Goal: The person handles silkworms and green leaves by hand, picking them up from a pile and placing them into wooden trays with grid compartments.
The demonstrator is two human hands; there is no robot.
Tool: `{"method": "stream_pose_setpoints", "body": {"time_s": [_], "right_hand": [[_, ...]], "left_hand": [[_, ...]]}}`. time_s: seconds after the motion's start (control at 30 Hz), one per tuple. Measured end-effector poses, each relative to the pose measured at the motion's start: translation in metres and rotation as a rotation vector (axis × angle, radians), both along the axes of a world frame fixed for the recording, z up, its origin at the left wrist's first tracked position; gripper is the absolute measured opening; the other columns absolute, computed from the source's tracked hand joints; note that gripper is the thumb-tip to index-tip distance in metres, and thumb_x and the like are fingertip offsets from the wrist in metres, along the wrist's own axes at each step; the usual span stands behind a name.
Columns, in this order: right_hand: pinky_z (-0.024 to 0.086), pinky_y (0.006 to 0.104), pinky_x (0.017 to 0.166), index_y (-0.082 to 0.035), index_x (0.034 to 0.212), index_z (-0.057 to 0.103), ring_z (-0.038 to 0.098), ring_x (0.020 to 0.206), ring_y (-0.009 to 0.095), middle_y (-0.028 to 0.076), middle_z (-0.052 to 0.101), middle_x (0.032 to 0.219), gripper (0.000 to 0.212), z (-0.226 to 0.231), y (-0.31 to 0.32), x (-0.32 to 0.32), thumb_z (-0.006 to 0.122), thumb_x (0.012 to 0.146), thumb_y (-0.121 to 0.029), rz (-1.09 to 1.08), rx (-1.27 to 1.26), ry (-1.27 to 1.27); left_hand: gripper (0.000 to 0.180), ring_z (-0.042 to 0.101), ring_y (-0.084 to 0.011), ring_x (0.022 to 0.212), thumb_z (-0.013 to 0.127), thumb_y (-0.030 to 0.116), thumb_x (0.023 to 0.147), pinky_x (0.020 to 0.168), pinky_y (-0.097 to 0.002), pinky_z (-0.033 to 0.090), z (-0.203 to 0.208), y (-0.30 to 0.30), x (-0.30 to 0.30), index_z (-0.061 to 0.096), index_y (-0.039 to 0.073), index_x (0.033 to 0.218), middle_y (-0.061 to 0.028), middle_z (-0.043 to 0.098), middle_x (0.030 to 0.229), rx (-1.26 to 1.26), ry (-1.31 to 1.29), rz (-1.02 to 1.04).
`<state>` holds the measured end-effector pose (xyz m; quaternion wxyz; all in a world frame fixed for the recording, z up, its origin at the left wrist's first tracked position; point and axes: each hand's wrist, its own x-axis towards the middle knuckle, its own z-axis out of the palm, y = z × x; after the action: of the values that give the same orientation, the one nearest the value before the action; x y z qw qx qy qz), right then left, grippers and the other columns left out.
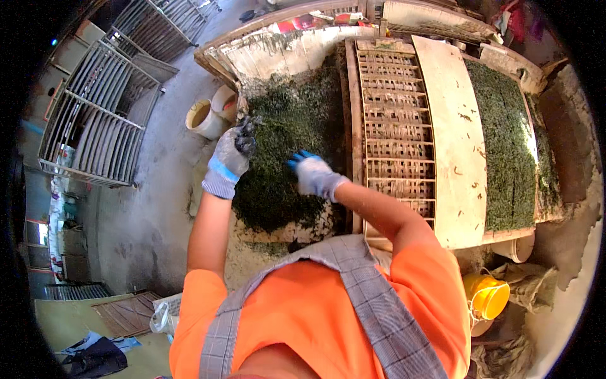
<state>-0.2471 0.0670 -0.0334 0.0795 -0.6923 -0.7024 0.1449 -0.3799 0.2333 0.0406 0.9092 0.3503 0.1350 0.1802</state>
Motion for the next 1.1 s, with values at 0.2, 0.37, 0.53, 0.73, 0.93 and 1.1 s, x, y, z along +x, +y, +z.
{"method": "stream_pose_setpoints", "body": {"time_s": [0.2,0.37,0.53,0.73,0.93,1.1], "right_hand": [[0.027,0.0504,0.114,-0.007,0.135,0.051,0.035,0.138,0.036,0.016,0.044,0.144,0.068,0.093,0.072,-0.017,0.069,0.071,-0.021,-0.07,0.51,-0.08],[0.035,0.0482,0.109,-0.006,0.128,0.056,0.044,0.128,0.038,0.017,0.047,0.14,0.061,0.07,0.075,-0.023,0.071,0.071,-0.022,-0.106,0.732,0.077],[0.03,0.0511,0.112,-0.007,0.131,0.056,0.038,0.133,0.041,0.019,0.044,0.142,0.062,-0.023,0.027,-0.043,0.07,0.075,-0.029,-0.109,0.366,0.072],[0.05,0.043,0.095,-0.014,0.133,0.057,0.056,0.118,0.036,0.018,0.057,0.131,0.057,-0.092,0.022,-0.026,0.064,0.076,-0.014,-0.398,-0.269,0.34],[0.056,0.042,0.073,-0.006,0.096,0.068,0.067,0.079,0.036,0.017,0.07,0.089,0.025,0.043,0.043,0.029,0.063,0.072,-0.012,-0.106,0.236,0.36],[0.052,0.0291,0.077,-0.004,0.102,0.067,0.063,0.085,0.011,0.006,0.071,0.092,0.025,0.232,0.066,0.021,0.06,0.082,0.009,0.003,0.646,0.706]], "left_hand": [[0.031,0.06,-0.0111,0.068,0.036,0.015,0.098,0.056,-0.0259,0.05,0.135,0.012,0.006,0.063,0.002,0.106,-0.0037,0.066,0.087,0.278,0.312,0.253],[0.034,0.049,-0.008,0.057,0.039,0.017,0.095,0.054,-0.0219,0.045,0.253,0.017,-0.002,0.061,-0.003,0.111,-0.001,0.061,0.074,0.733,0.425,-0.068],[0.034,0.051,-0.0058,0.06,0.041,0.008,0.095,0.056,-0.019,0.045,0.295,0.044,-0.011,0.056,-0.001,0.124,-0.0039,0.064,0.088,0.746,0.238,0.35],[0.031,0.056,-0.01,0.072,0.051,0.021,0.092,0.062,-0.0178,0.048,0.346,0.034,-0.013,0.063,0.001,0.113,-0.0021,0.064,0.087,0.967,-0.076,0.474],[0.039,0.064,-0.0136,0.088,0.048,0.02,0.093,0.065,-0.0219,0.053,0.212,0.053,-0.024,0.056,0.001,0.126,-0.0102,0.066,0.111,0.656,-0.039,-0.016],[0.045,0.063,-0.0196,0.101,0.047,0.012,0.095,0.087,-0.0317,0.053,0.14,0.039,-0.039,0.043,0.004,0.14,-0.0105,0.062,0.121,0.853,-0.063,0.062]]}}
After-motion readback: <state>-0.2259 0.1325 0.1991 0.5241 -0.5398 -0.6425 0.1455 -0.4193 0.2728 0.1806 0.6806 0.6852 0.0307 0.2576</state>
